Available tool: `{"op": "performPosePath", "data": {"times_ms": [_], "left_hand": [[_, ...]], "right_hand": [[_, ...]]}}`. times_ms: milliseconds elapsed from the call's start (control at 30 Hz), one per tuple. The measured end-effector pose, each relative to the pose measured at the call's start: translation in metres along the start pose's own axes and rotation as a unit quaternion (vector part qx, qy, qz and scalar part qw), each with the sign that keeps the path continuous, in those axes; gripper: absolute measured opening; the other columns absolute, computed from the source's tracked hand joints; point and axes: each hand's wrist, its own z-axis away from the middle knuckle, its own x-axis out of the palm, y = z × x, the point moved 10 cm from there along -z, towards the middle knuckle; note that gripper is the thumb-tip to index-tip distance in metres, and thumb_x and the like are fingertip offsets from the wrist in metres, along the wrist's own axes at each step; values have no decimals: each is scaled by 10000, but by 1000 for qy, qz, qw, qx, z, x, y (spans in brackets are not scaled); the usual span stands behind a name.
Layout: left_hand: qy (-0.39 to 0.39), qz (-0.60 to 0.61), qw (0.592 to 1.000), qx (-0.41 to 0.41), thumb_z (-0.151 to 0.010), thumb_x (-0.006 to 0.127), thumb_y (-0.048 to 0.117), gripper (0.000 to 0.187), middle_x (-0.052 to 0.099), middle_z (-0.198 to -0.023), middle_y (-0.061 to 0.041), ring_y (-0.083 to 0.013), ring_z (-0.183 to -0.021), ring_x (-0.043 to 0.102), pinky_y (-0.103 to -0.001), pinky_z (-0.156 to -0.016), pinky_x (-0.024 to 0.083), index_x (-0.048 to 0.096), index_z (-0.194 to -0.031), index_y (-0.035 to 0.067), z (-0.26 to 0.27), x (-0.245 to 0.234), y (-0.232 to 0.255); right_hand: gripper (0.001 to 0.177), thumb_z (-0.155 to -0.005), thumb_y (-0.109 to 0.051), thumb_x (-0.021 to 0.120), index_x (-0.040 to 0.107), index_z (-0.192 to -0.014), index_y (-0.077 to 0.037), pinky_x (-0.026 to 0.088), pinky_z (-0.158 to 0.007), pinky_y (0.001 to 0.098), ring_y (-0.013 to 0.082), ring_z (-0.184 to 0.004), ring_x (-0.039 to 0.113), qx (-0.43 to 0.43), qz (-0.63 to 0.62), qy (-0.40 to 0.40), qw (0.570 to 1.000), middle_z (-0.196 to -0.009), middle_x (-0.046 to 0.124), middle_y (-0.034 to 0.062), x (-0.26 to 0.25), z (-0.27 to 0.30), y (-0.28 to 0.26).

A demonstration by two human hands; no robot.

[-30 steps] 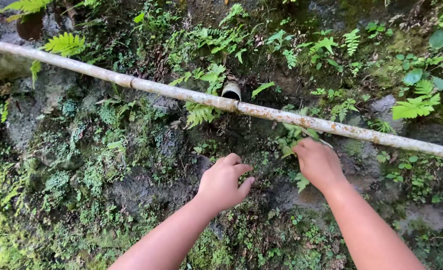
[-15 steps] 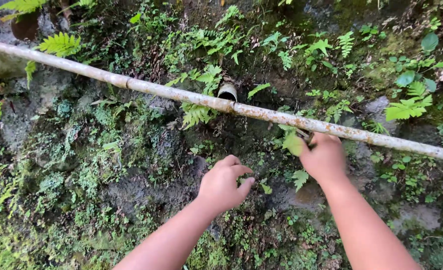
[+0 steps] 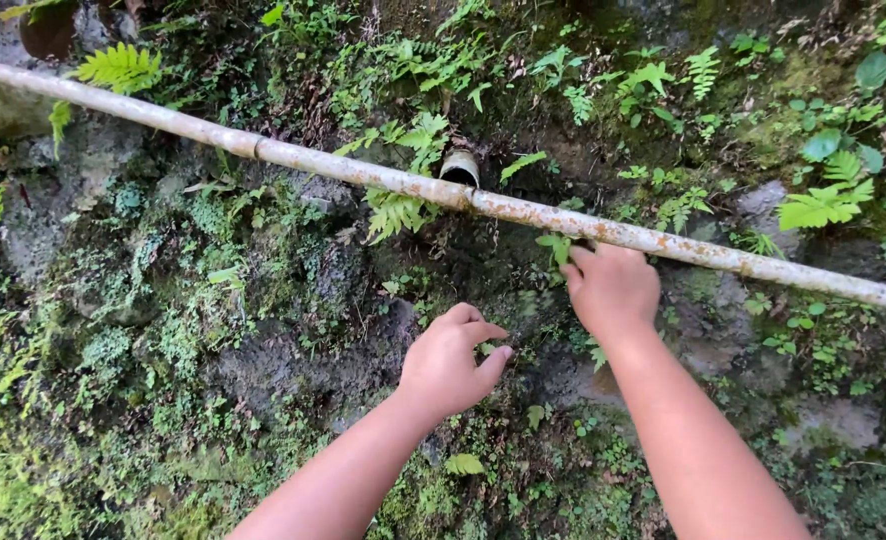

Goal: Plucking small plants and moss from a stone wall

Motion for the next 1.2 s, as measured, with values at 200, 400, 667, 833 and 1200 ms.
{"op": "performPosePath", "data": {"times_ms": [200, 400, 667, 833, 1200], "left_hand": [[-7, 14, 1000, -4, -915, 647, 221, 254, 646, -1012, -105, -336, -967, 696, -439, -784, 602, 779, -1106, 120, 8, -5, 9], [4, 16, 1000, -18, -893, 674, 259, 253, 645, -985, -92, -340, -900, 694, -445, -754, 593, 789, -1077, 129, 13, -10, 1], [-25, 28, 998, -45, -888, 675, 299, 268, 654, -1004, -67, -289, -843, 695, -422, -743, 586, 789, -1080, 152, 14, 12, -8], [-56, 61, 994, -68, -903, 651, 273, 288, 638, -1018, -85, -333, -901, 685, -433, -767, 579, 780, -1123, 142, 20, 33, -1], [-14, 82, 992, -92, -883, 699, 269, 259, 668, -991, -70, -220, -759, 669, -386, -723, 576, 805, -1083, 144, 44, 32, -14]], "right_hand": [[252, -972, -311, 585, 792, -1068, -205, 600, -818, 515, 312, -1031, 659, 77, -105, -66, 989, -963, 709, 50, -1, 9, 7], [285, -953, -342, 624, 764, -884, -104, 591, -848, 469, 343, -972, 678, 83, -131, 26, 987, -879, 688, 114, -19, 35, 31], [354, -883, -377, 582, 793, -1031, -134, 538, -1032, 487, 362, -1171, 687, 197, -112, -326, 918, -1092, 786, 140, -13, 109, 87], [425, -883, -389, 560, 823, -1146, -182, 490, -1106, 453, 337, -1233, 664, 233, -180, -351, 889, -1177, 794, 88, -4, 113, 63], [280, -882, -301, 752, 800, -1107, -140, 573, -896, 425, 299, -979, 734, 298, -329, -105, 890, -953, 788, 122, -19, 124, 56]]}}
